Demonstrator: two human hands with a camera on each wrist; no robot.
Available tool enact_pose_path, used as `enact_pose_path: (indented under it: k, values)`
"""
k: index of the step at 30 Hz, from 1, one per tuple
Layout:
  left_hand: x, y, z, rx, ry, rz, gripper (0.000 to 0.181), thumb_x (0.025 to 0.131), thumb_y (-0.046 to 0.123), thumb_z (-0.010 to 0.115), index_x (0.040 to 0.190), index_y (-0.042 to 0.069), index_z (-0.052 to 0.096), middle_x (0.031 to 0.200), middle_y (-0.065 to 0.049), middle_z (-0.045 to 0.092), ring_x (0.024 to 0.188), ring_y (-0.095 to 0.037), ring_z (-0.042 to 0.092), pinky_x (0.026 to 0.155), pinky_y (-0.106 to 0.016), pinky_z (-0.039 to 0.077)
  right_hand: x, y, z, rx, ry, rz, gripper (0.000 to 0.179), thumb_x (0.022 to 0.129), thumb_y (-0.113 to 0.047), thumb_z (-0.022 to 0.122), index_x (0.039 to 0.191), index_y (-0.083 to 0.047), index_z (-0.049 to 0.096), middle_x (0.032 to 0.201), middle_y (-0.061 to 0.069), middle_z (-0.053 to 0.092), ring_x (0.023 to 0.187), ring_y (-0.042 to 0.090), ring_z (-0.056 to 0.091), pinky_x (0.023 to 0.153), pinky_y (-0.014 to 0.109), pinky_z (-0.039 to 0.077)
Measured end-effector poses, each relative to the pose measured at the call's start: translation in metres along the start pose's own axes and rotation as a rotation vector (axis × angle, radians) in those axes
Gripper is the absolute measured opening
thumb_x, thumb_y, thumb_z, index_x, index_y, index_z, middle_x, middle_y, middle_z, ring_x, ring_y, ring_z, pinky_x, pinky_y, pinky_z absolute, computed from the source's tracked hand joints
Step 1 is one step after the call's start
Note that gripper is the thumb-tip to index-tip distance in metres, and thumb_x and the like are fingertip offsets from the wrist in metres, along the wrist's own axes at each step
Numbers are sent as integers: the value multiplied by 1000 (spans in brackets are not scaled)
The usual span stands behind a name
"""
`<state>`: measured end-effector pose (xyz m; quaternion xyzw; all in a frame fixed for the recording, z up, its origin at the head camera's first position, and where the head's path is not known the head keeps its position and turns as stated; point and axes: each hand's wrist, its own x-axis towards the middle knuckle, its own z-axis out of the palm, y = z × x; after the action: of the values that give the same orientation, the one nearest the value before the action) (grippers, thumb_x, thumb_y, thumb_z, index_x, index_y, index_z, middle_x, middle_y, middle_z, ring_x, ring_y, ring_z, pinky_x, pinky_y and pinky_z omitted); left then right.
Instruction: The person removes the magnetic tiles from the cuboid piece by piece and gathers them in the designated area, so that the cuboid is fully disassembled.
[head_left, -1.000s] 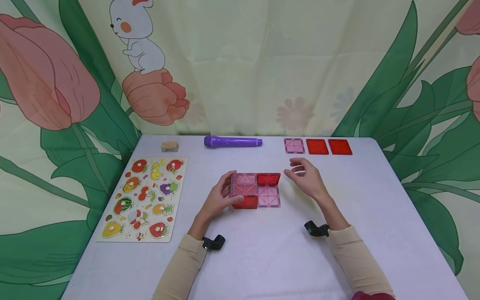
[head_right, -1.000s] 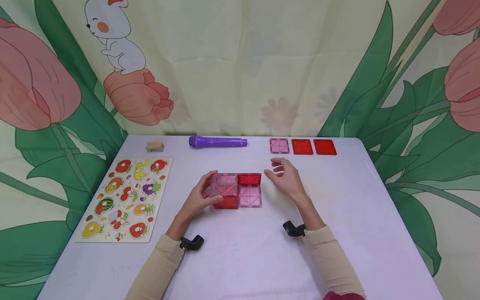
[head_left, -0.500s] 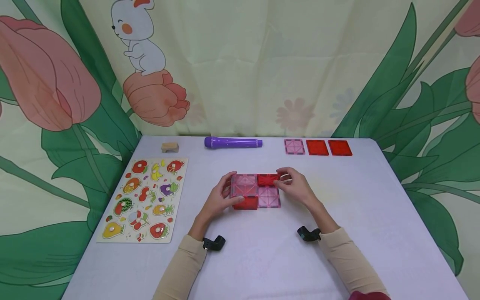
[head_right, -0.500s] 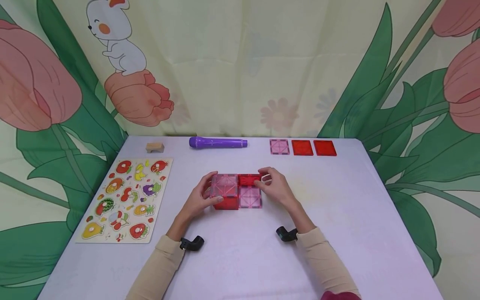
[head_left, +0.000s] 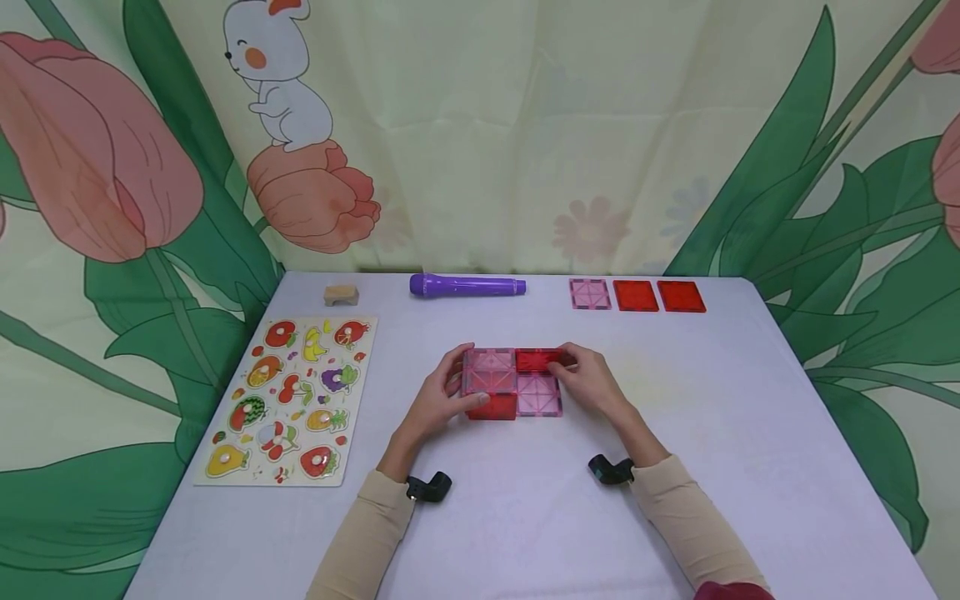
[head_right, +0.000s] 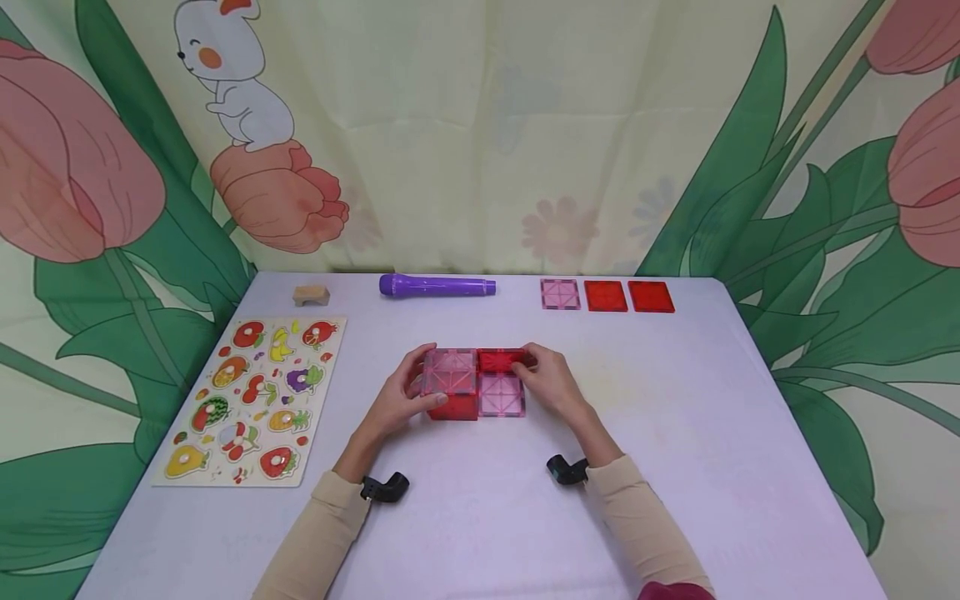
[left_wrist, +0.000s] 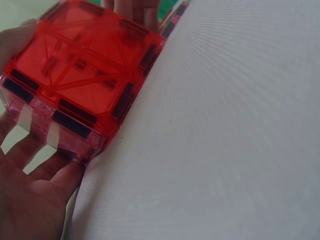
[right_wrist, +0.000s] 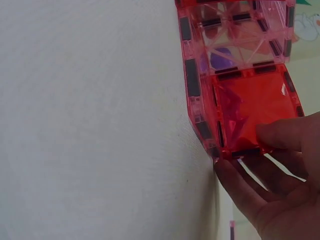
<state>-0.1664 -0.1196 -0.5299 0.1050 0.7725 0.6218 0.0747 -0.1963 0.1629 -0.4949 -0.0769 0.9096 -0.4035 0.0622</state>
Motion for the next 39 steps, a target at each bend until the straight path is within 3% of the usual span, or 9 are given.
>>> enact_pose_path:
  k: [5,15,27,39]
  values:
    - [-1,6,0,10,-4,-8,86,83,23,81,154,31,34,155,-7,43,144,-27,41,119,-44,38,1,1,0,-8,14,-10,28,99,-19,62,123,-4,64,119,17,69,110,33,66,94,45,60]
    - [0,0,-1,20,15,19,83,82,33,83,149,44,36,151,0,46,142,-23,44,117,-42,41,4,1,0,-6,21,-23,30,99,-19,63,126,-5,64,121,16,69,111,31,66,93,44,60]
    - [1,-5,1,35,21,23,84,81,36,83,150,41,37,151,-1,47,142,-25,45,116,-43,42,8,1,-2,-19,7,27,36,99,-20,62,132,-4,60,128,17,66,118,33,62,96,46,59]
    - [-1,-4,1,20,25,21,84,79,40,84,150,39,38,151,-3,47,142,-27,45,114,-42,43,12,3,-2,-17,18,37,37,99,-20,62,131,-1,59,124,19,67,114,34,64,93,44,60]
